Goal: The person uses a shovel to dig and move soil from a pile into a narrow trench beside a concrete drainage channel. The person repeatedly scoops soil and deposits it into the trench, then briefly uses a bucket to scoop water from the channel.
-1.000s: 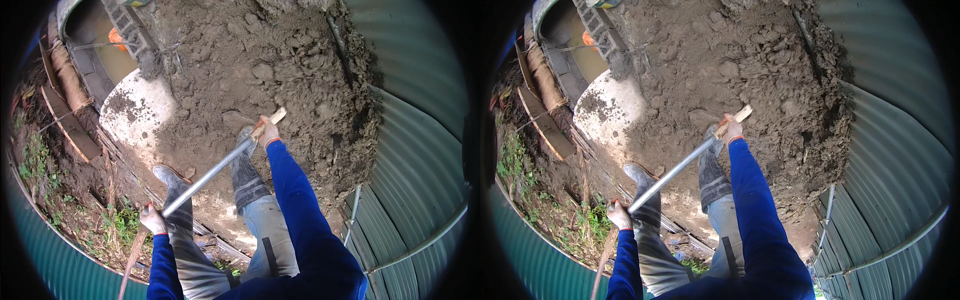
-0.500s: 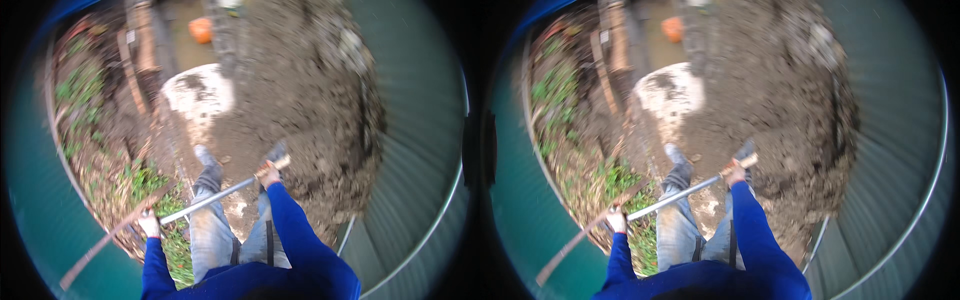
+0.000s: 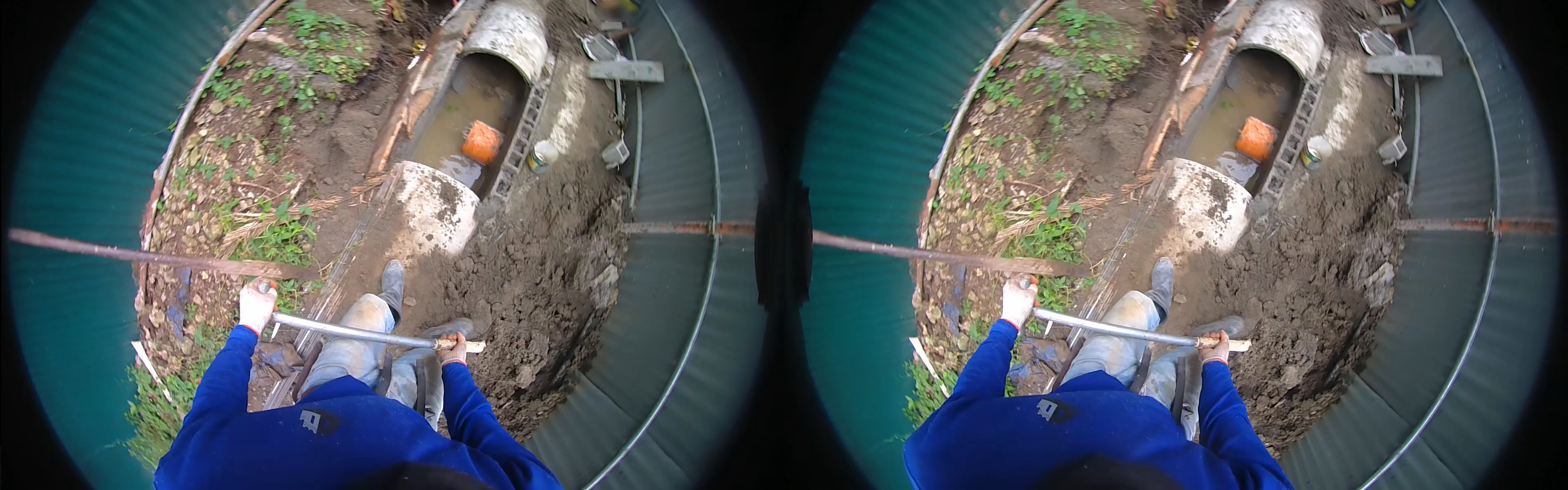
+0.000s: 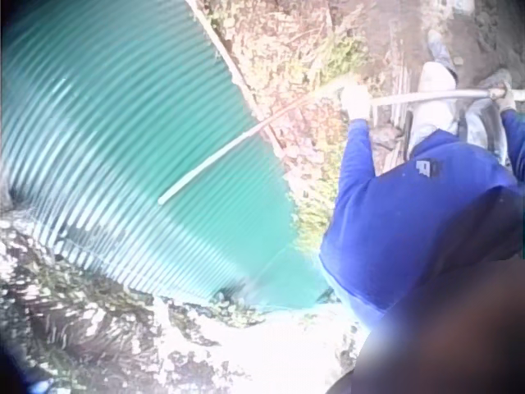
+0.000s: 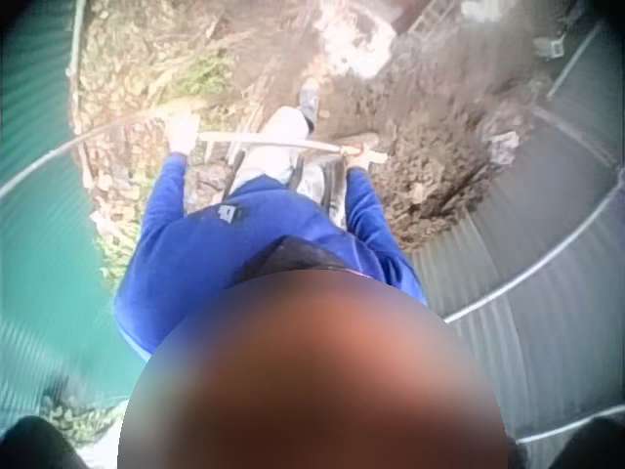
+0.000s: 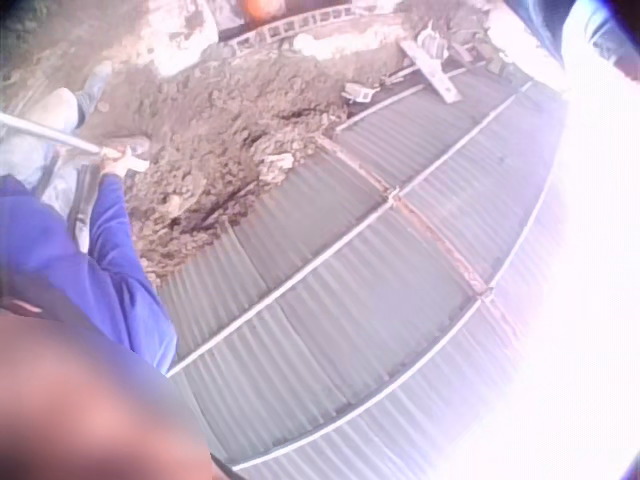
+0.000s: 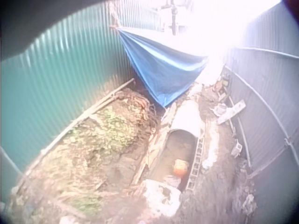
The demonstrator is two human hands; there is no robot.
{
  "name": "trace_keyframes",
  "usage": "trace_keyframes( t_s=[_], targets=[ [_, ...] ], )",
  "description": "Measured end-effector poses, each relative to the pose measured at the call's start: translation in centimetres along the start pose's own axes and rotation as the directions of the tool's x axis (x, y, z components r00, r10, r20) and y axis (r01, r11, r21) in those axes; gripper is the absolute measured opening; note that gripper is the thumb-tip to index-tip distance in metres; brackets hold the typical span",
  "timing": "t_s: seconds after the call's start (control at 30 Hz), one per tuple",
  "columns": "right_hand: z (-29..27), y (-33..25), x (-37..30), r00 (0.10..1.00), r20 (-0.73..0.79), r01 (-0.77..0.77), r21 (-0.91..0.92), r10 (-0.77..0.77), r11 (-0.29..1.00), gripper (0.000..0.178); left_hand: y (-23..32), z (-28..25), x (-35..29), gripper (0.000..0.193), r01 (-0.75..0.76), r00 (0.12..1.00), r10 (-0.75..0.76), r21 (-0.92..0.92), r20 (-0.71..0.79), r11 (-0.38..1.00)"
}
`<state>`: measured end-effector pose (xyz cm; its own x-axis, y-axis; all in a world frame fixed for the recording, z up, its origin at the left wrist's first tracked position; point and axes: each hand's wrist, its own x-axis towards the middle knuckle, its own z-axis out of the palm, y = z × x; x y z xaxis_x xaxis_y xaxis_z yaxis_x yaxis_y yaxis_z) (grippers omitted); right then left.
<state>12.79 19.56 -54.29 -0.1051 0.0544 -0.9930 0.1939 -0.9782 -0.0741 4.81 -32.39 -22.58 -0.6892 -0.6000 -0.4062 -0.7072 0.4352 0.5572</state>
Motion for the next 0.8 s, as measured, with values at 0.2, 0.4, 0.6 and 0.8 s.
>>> trace_keyframes(
  t_s=[0.2, 0.4, 0.6, 0.8],
  targets=[
    [2.0, 7.0, -5.2, 0.996, 0.013, -0.085, -0.218, 0.090, 0.972, 0.031, -6.4, -10.2, -2.9, 0.013, 0.092, 0.992, -0.101, -0.113, -0.076, 0.989],
    [5.5, 14.8, -5.9, 0.998, 0.011, -0.055, -0.210, 0.058, 0.976, 0.021, -12.5, -16.3, -5.3, 0.015, 0.086, 0.972, -0.111, -0.127, -0.208, 0.988],
    [7.8, 22.3, -7.3, 0.995, 0.044, -0.060, -0.412, 0.086, 0.909, 0.024, -20.8, -21.4, -7.7, 0.012, 0.193, 0.923, -0.273, -0.284, -0.273, 0.939],
    [11.2, 30.1, -9.2, 0.992, -0.065, -0.128, -0.593, 0.112, 0.795, 0.018, -28.6, -24.6, -11.7, 0.011, 0.466, 0.764, -0.575, -0.367, -0.292, 0.805]
  ],
)
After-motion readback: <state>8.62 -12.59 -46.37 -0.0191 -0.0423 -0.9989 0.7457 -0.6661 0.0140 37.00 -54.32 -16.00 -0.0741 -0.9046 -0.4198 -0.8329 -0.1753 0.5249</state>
